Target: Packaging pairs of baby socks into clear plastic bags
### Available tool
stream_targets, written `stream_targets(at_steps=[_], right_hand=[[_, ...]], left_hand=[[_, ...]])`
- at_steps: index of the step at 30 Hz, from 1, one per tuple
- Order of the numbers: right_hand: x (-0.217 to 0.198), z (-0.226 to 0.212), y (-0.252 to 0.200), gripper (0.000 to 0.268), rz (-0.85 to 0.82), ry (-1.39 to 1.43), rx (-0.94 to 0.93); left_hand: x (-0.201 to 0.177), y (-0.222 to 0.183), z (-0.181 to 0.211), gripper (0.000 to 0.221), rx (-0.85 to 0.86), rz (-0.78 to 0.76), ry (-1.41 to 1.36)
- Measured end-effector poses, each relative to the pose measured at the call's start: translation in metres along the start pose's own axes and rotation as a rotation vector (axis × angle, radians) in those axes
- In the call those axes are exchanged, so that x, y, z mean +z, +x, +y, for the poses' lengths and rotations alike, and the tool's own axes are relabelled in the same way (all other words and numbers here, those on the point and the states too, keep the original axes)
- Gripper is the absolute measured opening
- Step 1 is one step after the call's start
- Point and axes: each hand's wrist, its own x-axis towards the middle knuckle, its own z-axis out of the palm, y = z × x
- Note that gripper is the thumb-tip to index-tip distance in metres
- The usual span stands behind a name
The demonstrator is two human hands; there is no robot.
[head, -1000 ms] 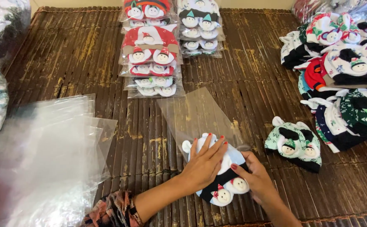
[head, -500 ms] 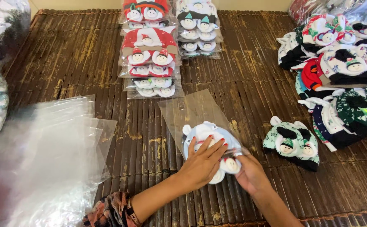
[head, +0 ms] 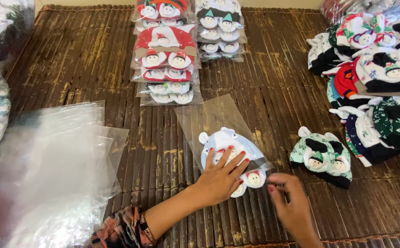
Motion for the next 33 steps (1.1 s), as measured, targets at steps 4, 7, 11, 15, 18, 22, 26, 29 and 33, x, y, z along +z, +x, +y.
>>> stream_targets(at_steps=[4, 7, 11, 15, 18, 22, 26, 29, 33], right_hand=[[0.024, -0.010, -0.011, 0.030, -0.105, -0.225, -0.264], [0.028, -0.027, -0.004, 0.037, -0.126, -0.410, -0.555], [0.035, -0.007, 0.006, 0.050, -0.247, -0.520, -0.626], [0.044, 0.017, 0.013, 0.046, -0.305, -0.566, -0.626], [0.039, -0.004, 0.015, 0.056, -0.359, -0.465, -0.550], [0.035, -0.037, 0.016, 0.051, -0.201, -0.231, -0.471], [0.042, -0.051, 0.025, 0.034, -0.131, -0.393, -0.740], [0.045, -0.070, 0.031, 0.024, -0.121, -0.357, -0.829], [0.052, -0.058, 0.031, 0.017, -0.080, -0.174, -0.717]], left_hand=[[-0.041, 0.006, 0.004, 0.057, -0.108, -0.215, -0.158], [-0.046, 0.002, -0.003, 0.053, -0.082, -0.056, -0.290], [-0.047, 0.003, -0.006, 0.047, -0.061, 0.030, -0.350], [-0.034, 0.003, -0.011, 0.048, -0.003, 0.026, -0.249], [-0.045, 0.008, -0.013, 0.047, -0.083, -0.080, -0.257], [-0.058, 0.008, -0.021, 0.048, -0.078, -0.087, -0.360], [-0.063, 0.006, -0.016, 0.049, -0.093, -0.027, -0.454], [-0.061, 0.005, -0.013, 0.047, -0.074, 0.000, -0.428], [-0.059, 0.005, -0.013, 0.050, -0.071, -0.055, -0.384]])
